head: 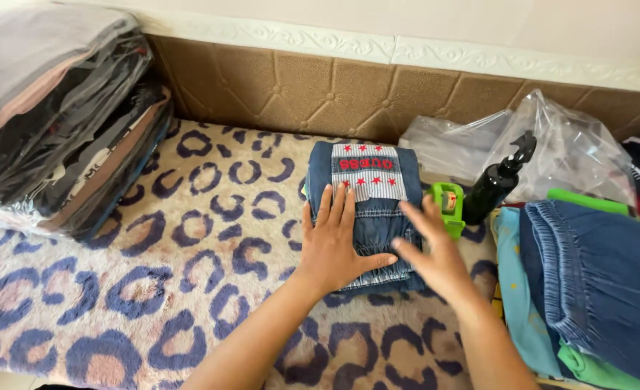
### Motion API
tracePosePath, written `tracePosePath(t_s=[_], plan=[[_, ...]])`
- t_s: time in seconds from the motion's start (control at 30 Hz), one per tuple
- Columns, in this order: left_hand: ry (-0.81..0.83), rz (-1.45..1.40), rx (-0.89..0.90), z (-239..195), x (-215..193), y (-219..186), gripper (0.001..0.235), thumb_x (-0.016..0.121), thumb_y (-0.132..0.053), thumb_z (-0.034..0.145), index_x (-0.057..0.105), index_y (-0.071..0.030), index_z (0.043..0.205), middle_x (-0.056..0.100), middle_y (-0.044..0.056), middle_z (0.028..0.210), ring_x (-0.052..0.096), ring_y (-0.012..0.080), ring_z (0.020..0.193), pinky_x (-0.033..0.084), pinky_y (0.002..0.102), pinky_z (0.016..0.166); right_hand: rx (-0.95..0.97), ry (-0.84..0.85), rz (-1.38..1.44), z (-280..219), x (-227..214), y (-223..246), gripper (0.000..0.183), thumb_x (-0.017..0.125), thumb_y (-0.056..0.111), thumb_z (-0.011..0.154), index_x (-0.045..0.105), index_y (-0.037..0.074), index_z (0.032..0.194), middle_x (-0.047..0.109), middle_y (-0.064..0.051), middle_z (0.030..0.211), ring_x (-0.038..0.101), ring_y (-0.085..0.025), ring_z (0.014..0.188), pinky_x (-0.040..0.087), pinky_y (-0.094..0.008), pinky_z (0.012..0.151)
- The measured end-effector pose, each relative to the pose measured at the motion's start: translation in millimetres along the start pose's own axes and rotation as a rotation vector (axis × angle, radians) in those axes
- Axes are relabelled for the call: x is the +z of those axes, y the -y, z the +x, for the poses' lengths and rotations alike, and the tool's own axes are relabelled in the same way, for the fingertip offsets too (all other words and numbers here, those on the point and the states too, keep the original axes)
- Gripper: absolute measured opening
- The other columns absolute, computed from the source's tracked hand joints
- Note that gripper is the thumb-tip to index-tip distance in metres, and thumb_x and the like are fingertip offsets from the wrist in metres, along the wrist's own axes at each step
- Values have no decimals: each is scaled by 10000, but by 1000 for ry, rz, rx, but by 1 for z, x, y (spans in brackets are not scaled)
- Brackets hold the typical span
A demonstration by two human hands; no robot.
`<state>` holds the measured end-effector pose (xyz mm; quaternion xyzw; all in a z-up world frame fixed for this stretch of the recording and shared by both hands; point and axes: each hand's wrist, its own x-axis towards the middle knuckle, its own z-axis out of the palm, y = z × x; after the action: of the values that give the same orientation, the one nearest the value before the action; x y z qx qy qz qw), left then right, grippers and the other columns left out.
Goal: Folding and stacking various items of clothing including shorts and jeans on a padded surface
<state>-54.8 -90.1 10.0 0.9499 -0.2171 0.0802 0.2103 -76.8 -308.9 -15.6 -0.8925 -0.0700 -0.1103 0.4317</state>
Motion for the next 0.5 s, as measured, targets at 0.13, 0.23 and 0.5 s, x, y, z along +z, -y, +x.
tracePosePath(t_s=[0.13, 0.23, 0.5], plan=[[188, 212, -38, 3, -26, -15, 1512, 684, -931, 552, 130, -34, 1635, 106, 257, 1693, 73, 554, 1520, 11, 798, 1132, -139, -247, -123, 24, -23, 33, 711, 616, 469, 985, 392, 223, 1614, 134, -238, 1700, 57, -429, 1558, 115, -600, 1230], [99, 93, -64, 21, -63, -35, 1516, 611, -982, 579, 118, -23, 1644, 39, 244, 1709, -16, 528, 1542, 19, 775, 1135, -256, -331, -218, 54, -18, 51, 640, 561, 378, 1071, 341, 211, 1648, 52, -136, 1731, -19, -357, 1577, 55, -671, 1218], [111, 214, -25, 41, 9, -7, 1487, 522, -997, 565, 189, 3, 1614, 113, 210, 1707, -26, 399, 1583, -94, 674, 1209, -98, -70, -588, 97, 50, -48, 711, 537, 455, 1026, 313, 175, 1640, 300, -204, 1667, 207, -368, 1567, 288, -695, 1133]])
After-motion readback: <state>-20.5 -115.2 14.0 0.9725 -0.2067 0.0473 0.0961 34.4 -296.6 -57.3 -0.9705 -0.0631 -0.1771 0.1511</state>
